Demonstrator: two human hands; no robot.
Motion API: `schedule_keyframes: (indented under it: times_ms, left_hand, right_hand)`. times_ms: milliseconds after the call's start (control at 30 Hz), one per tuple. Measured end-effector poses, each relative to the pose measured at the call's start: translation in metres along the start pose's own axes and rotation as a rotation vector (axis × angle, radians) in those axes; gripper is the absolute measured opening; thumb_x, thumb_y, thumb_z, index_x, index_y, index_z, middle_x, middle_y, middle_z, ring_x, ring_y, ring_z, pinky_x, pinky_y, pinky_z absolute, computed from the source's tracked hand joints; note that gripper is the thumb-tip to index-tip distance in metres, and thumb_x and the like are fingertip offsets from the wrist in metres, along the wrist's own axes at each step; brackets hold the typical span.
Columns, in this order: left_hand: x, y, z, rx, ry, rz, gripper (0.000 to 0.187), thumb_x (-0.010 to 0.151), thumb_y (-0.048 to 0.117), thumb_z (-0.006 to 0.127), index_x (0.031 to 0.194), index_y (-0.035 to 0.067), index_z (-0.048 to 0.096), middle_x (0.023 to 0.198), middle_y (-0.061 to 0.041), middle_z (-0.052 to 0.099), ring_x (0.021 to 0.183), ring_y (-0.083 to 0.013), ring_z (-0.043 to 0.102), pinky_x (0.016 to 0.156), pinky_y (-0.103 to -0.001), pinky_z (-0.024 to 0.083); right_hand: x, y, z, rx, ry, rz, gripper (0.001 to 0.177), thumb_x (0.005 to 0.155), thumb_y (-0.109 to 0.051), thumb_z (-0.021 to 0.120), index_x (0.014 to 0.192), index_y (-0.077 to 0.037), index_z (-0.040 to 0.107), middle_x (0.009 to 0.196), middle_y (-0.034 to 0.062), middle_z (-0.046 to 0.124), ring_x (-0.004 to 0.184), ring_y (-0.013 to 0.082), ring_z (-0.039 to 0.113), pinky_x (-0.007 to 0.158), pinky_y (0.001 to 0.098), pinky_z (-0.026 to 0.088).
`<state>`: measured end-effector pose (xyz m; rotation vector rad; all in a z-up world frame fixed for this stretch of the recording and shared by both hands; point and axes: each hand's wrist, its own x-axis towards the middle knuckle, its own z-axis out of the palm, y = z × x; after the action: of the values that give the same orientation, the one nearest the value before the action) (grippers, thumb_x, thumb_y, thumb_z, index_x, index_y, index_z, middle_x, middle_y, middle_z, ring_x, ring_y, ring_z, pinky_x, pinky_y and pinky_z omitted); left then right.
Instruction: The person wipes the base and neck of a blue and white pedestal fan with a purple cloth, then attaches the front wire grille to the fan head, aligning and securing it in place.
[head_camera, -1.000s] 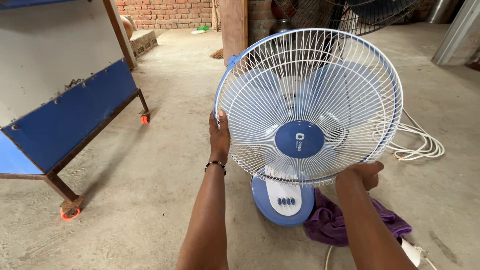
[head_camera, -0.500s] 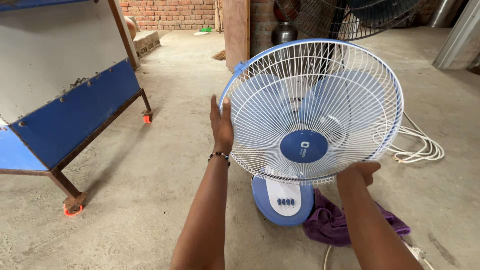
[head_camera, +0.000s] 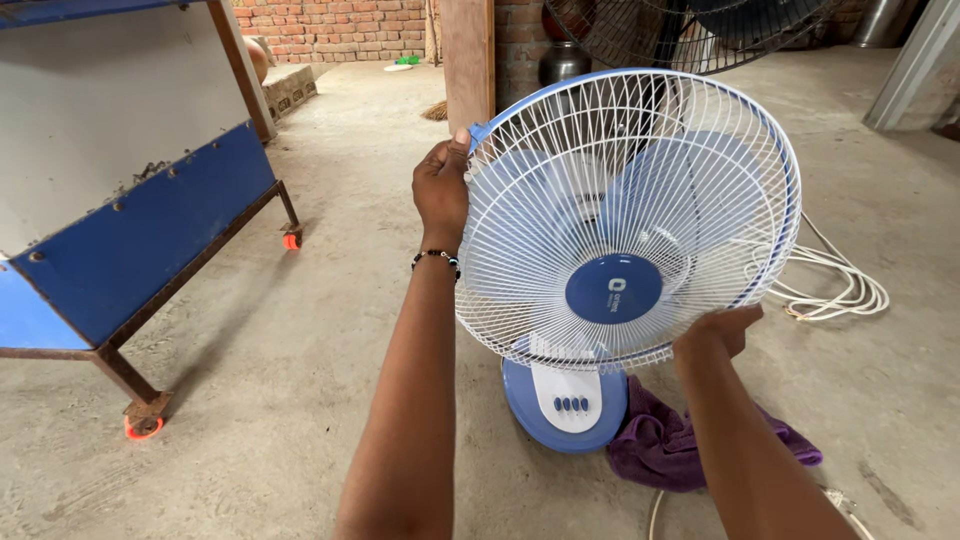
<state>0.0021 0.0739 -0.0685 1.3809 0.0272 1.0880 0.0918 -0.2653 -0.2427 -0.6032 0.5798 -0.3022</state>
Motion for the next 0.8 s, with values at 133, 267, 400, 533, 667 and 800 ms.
schedule_keyframes:
  times_ms: [133, 267, 400, 533, 667, 800]
  left_hand:
    - [-0.002, -0.005, 0.007, -0.049, 0.038, -0.081, 0.042, 0.094, 0.043, 0.072, 0.077, 0.004, 0.074, 0.060, 0.008, 0.049, 0.055, -0.0048, 0.035, 0.052, -0.026, 0.029]
    - [-0.004, -0.007, 0.000, -0.070, 0.075, 0.082, 0.042, 0.098, 0.044, 0.072, 0.087, 0.004, 0.078, 0.071, 0.011, 0.064, 0.067, 0.0017, 0.053, 0.064, -0.019, 0.046]
    - [-0.010, -0.007, -0.004, -0.005, 0.122, -0.091, 0.049, 0.097, 0.051, 0.068, 0.095, 0.003, 0.081, 0.067, 0.003, 0.052, 0.063, -0.0073, 0.040, 0.060, -0.026, 0.036]
    - [-0.015, 0.001, -0.008, 0.062, 0.116, -0.059, 0.053, 0.096, 0.054, 0.066, 0.110, 0.004, 0.078, 0.096, -0.006, 0.072, 0.090, -0.0130, 0.061, 0.084, -0.029, 0.047]
    - [-0.026, 0.009, -0.007, 0.212, 0.085, -0.088, 0.054, 0.098, 0.055, 0.055, 0.128, 0.014, 0.073, 0.122, -0.012, 0.076, 0.116, -0.0220, 0.068, 0.103, -0.035, 0.048]
    - [-0.040, 0.013, -0.006, 0.400, 0.024, 0.177, 0.076, 0.095, 0.055, 0.069, 0.153, 0.012, 0.046, 0.151, -0.018, 0.054, 0.140, -0.0342, 0.048, 0.115, -0.046, 0.036]
  right_hand:
    - [-0.011, -0.003, -0.001, -0.054, 0.079, -0.032, 0.077, 0.092, -0.065, 0.037, 0.138, -0.006, 0.058, 0.134, 0.0085, 0.067, 0.117, 0.0251, 0.067, 0.100, 0.0401, 0.053]
    - [-0.029, -0.004, 0.001, -0.115, 0.136, -0.033, 0.079, 0.092, -0.067, 0.036, 0.140, -0.007, 0.057, 0.136, 0.0081, 0.065, 0.119, 0.0251, 0.067, 0.102, 0.0396, 0.052]
    - [-0.044, -0.011, 0.003, -0.165, 0.171, -0.012, 0.081, 0.092, -0.068, 0.039, 0.142, -0.007, 0.055, 0.137, 0.0083, 0.064, 0.120, 0.0250, 0.066, 0.102, 0.0402, 0.052]
    - [-0.053, -0.010, -0.006, -0.149, 0.183, -0.027, 0.076, 0.088, -0.065, 0.048, 0.135, -0.006, 0.060, 0.132, 0.0073, 0.067, 0.115, 0.0248, 0.068, 0.097, 0.0402, 0.055]
    - [-0.035, -0.007, -0.024, -0.206, 0.182, -0.088, 0.071, 0.087, -0.060, 0.057, 0.124, 0.000, 0.068, 0.122, 0.0113, 0.073, 0.104, 0.0267, 0.074, 0.088, 0.0409, 0.059]
    - [0.022, -0.005, -0.036, -0.336, 0.160, -0.068, 0.067, 0.087, -0.056, 0.059, 0.122, 0.001, 0.067, 0.118, 0.0130, 0.073, 0.098, 0.0278, 0.071, 0.082, 0.0431, 0.055]
